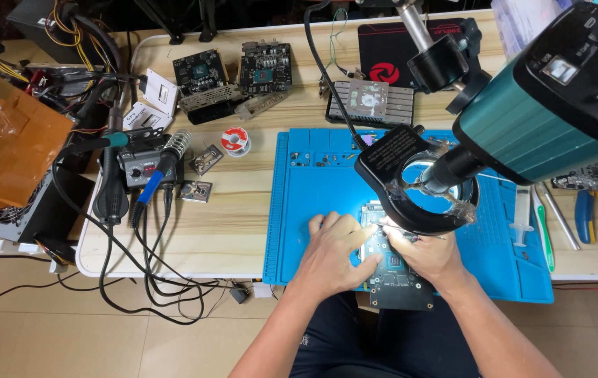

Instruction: Inspecting and preparing a graphics card for repair using a digital microscope and tweezers on a workbench.

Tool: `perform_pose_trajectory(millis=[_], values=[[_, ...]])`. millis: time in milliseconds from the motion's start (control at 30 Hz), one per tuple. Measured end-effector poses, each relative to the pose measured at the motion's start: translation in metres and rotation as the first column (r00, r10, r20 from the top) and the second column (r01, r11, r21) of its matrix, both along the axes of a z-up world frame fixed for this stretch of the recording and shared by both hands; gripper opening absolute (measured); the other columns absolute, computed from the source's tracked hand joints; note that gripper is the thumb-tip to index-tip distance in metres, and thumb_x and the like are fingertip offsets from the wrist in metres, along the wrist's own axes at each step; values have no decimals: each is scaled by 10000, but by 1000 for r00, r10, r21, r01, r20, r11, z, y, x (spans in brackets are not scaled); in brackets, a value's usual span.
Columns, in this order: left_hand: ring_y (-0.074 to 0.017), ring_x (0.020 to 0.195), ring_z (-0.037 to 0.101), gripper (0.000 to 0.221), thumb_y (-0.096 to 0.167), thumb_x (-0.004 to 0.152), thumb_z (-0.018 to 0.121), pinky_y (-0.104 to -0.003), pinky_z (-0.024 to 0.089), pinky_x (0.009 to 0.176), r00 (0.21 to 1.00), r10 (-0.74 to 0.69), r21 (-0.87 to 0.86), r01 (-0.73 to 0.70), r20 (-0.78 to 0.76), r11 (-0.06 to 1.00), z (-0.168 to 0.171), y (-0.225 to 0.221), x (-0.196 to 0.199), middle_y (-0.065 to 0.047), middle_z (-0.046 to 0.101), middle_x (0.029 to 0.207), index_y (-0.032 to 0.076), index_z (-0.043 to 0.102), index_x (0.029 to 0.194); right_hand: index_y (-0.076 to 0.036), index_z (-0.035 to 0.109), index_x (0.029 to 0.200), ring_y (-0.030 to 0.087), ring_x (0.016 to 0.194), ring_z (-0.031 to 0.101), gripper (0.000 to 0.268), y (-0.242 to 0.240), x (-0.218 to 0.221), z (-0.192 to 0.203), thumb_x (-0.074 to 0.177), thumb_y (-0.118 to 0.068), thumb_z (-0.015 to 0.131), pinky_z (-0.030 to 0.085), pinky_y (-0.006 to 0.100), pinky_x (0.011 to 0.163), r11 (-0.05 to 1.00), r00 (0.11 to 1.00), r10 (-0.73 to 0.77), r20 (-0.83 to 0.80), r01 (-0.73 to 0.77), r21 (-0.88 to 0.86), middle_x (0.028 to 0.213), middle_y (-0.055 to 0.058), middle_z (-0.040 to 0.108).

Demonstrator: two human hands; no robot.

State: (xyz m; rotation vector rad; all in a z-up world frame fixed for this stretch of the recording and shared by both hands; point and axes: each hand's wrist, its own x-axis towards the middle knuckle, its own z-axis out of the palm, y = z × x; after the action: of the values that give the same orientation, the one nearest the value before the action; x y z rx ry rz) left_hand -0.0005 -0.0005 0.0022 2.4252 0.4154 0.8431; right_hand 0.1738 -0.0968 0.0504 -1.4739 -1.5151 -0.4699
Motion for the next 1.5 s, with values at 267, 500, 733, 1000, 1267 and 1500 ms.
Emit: perform_pose_trajectory(millis=[267,500,733,1000,1267,1500], values=[[-257,918,511,277,428,895,777,-507,380,1035,1000,1,-5,-1,-3,1000,-1,0,0,2,480,879,159,729,941,13,795,804,412,714,738,184,0,-1,9,857,-69,951,612,410,768,1000,1000,-6,29,5,12,757,156,763],[-256,928,521,276,427,887,775,-510,381,1044,1000,0,-4,0,-5,1000,-1,1,1,1,487,886,165,742,966,2,807,825,397,702,731,154,1,0,6,866,-53,946,602,391,760,999,996,-16,84,14,31,753,145,752],[-254,925,517,279,426,881,777,-508,383,1042,1000,2,-8,-2,-10,1000,1,0,1,4,488,884,158,730,939,5,796,807,407,739,743,173,0,2,3,860,-57,948,610,379,807,1000,1000,12,16,-12,19,773,156,766],[-261,928,521,280,425,884,774,-513,382,1047,1000,1,-10,-1,-5,1000,-1,1,1,-3,487,886,162,747,974,11,794,800,406,742,753,186,1,0,3,848,-65,957,615,395,794,1000,999,-7,34,7,16,766,157,766],[-256,928,516,286,431,888,771,-510,379,1048,1000,3,-5,-3,-12,1000,0,1,1,-1,490,885,157,753,969,21,768,767,418,713,739,216,2,-1,6,838,-40,963,614,403,774,999,999,-7,48,6,35,738,169,747],[-257,935,520,294,434,894,768,-518,380,1054,1000,3,-10,-3,-24,1000,-7,1,2,-4,501,890,154,759,983,1,780,777,401,729,743,201,0,-5,8,837,-47,966,608,384,784,1000,1000,-25,0,25,11,751,146,756]])
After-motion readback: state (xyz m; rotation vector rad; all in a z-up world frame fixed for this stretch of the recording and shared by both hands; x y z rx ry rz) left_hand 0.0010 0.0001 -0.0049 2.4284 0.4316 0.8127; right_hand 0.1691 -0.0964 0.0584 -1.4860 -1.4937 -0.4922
